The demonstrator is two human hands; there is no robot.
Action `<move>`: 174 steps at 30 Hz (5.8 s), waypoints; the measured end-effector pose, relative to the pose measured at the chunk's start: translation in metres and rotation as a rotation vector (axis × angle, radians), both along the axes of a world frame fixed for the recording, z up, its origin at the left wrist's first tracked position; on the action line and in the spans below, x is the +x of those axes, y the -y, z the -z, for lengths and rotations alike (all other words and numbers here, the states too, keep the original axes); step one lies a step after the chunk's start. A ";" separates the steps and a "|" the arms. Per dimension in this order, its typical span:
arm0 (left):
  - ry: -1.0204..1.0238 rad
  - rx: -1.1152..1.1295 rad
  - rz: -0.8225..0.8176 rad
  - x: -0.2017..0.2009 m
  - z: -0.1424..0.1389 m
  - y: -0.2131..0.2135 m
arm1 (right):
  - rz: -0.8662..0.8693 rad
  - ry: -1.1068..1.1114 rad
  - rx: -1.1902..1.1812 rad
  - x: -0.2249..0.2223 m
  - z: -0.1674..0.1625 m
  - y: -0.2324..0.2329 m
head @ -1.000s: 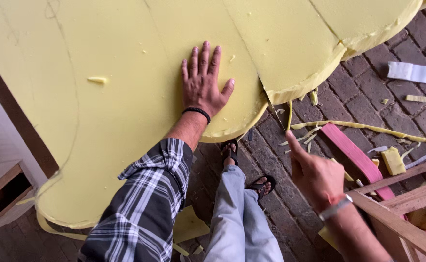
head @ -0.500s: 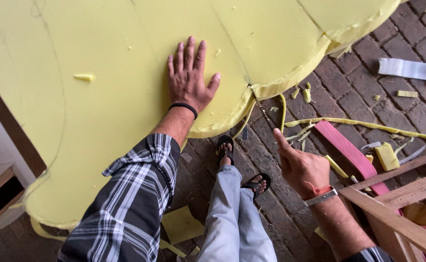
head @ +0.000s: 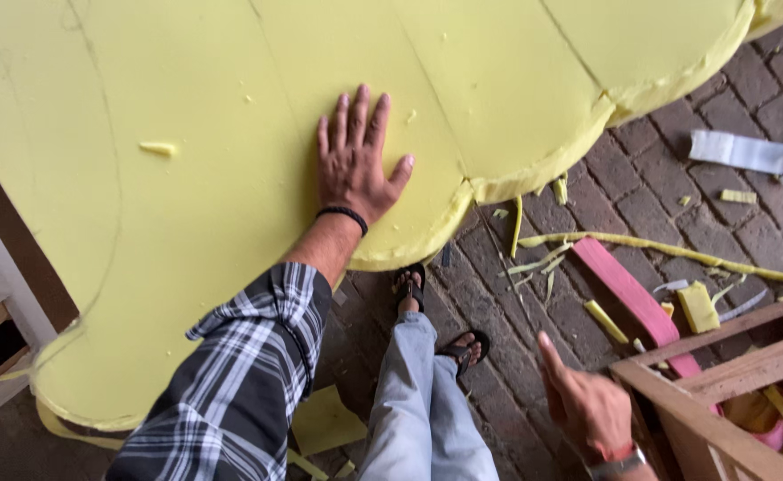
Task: The person cuts a large yellow foam sheet along drawn curved lines using a long knife, steadying the foam with the other hand. They work around the scalloped edge and along interior guide lines, trimming off sections of foam that fall to the floor.
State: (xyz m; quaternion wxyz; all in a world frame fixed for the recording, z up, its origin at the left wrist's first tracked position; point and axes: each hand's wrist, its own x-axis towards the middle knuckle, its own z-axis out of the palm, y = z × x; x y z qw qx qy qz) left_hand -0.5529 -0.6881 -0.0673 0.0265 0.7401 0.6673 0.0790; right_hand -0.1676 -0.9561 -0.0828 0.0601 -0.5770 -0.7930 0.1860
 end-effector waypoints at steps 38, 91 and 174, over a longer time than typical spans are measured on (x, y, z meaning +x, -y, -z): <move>0.260 0.202 -0.090 -0.119 -0.022 -0.218 | 0.254 -0.173 0.256 -0.234 0.000 -0.542; 0.154 0.064 -0.536 -0.230 0.009 -0.282 | -0.360 0.036 0.066 -0.587 -0.066 -0.767; -0.009 0.093 -0.332 0.004 0.064 0.018 | 0.118 -0.160 -0.051 -0.119 0.042 -0.152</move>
